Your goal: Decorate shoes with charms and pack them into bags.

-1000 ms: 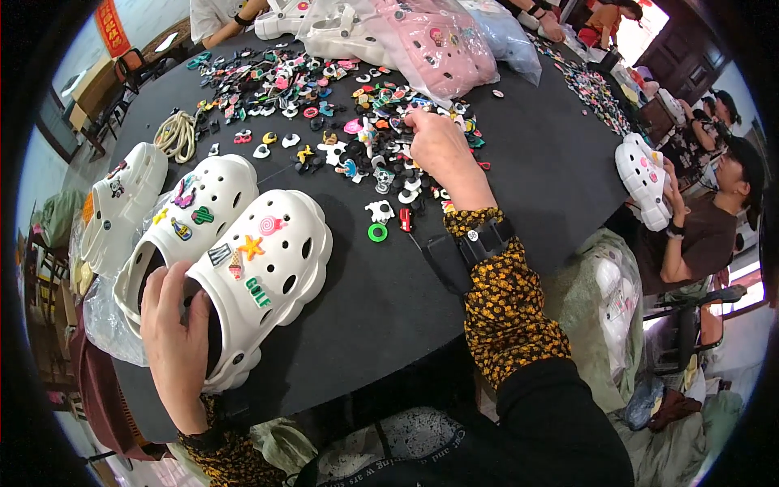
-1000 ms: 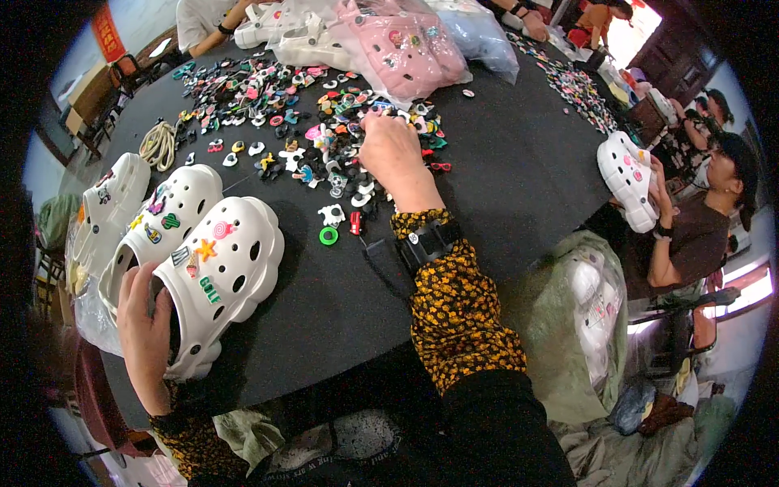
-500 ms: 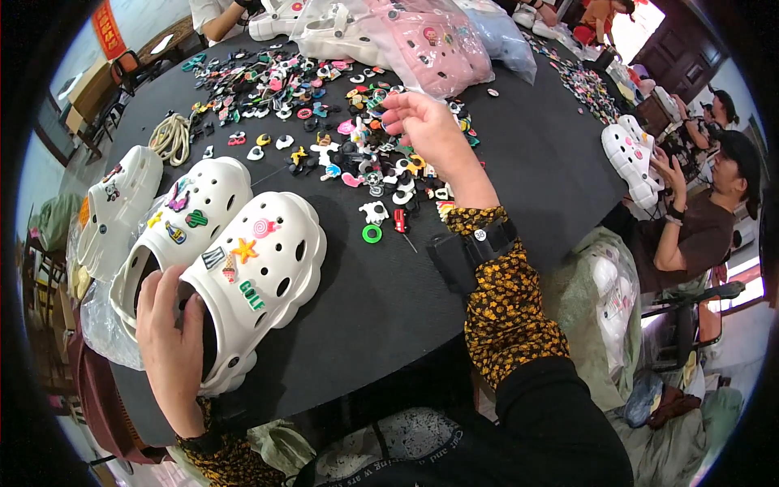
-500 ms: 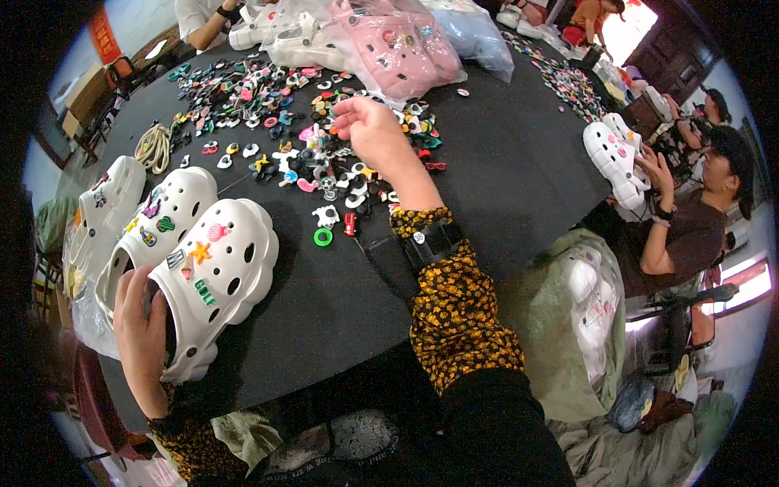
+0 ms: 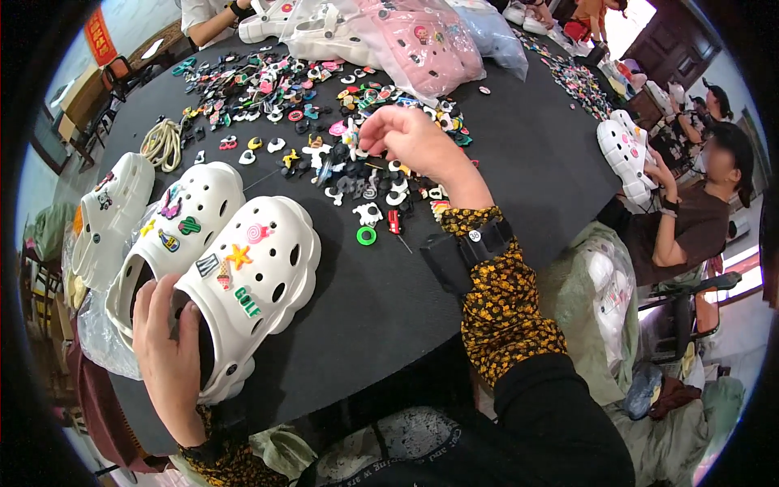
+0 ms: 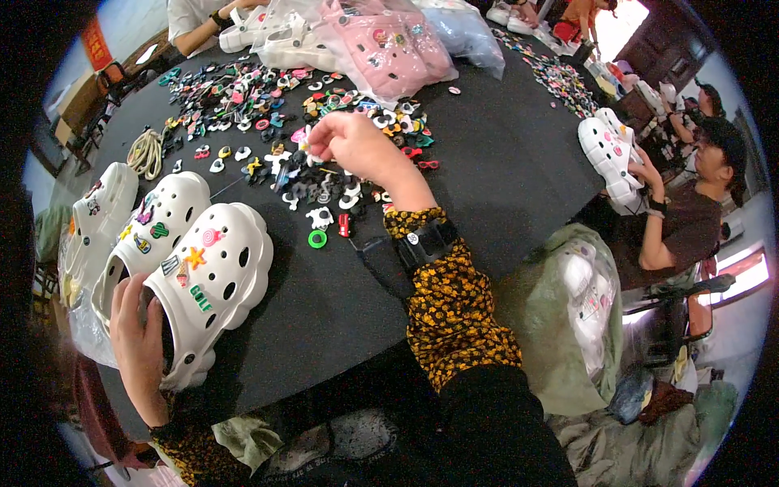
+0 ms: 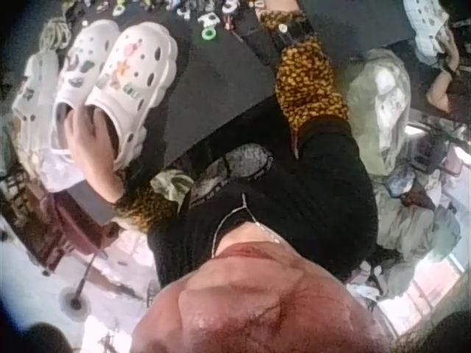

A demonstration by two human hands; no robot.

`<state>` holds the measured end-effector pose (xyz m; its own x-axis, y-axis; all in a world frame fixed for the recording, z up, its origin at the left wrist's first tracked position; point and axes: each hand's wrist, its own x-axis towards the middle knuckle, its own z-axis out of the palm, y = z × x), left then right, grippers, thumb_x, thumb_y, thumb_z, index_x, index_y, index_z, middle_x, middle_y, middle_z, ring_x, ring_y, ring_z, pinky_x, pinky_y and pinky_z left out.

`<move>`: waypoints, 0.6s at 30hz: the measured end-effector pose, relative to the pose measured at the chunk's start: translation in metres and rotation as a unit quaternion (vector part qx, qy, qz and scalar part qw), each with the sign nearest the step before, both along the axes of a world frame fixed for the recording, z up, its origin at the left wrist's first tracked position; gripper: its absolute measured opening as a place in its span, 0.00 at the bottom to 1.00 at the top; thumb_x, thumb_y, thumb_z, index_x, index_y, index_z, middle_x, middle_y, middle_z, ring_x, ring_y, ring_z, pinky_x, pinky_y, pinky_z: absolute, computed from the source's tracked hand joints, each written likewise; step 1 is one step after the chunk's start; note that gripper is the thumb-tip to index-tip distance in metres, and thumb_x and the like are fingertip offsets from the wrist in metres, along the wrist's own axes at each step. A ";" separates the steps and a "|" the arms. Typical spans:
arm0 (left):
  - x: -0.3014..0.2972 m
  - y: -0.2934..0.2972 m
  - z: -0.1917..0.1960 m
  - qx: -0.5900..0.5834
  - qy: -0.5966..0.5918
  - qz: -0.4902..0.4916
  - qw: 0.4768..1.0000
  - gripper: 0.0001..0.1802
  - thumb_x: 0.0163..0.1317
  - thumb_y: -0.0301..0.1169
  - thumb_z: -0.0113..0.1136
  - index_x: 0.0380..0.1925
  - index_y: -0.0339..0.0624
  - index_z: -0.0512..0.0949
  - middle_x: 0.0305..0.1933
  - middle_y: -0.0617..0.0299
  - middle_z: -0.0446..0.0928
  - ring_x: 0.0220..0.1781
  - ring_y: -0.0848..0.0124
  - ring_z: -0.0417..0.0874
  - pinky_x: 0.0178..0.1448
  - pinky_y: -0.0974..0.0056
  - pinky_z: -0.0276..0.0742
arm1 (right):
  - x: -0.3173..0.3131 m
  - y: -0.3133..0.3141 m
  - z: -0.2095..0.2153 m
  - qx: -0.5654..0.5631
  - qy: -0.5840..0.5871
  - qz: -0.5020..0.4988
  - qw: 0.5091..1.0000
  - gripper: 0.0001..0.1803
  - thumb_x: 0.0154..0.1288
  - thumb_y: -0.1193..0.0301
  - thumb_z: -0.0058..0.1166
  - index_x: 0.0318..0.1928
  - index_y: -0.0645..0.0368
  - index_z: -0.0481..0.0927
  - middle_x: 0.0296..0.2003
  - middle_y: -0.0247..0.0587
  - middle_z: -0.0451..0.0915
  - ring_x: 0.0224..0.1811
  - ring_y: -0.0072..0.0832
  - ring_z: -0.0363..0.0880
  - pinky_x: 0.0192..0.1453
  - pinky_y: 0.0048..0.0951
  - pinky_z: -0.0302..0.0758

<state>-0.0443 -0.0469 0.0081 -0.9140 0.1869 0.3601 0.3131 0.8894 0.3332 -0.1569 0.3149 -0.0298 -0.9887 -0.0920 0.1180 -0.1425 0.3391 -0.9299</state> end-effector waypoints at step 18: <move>-0.001 0.002 0.000 0.000 -0.009 -0.002 1.000 0.19 0.59 0.23 0.58 0.51 0.33 0.74 0.53 0.45 0.73 0.53 0.49 0.75 0.58 0.56 0.70 | 0.013 0.028 -0.003 0.459 -0.019 -0.087 0.884 0.11 0.51 0.69 0.62 0.34 0.60 0.81 0.31 0.47 0.83 0.38 0.42 0.82 0.44 0.40 0.77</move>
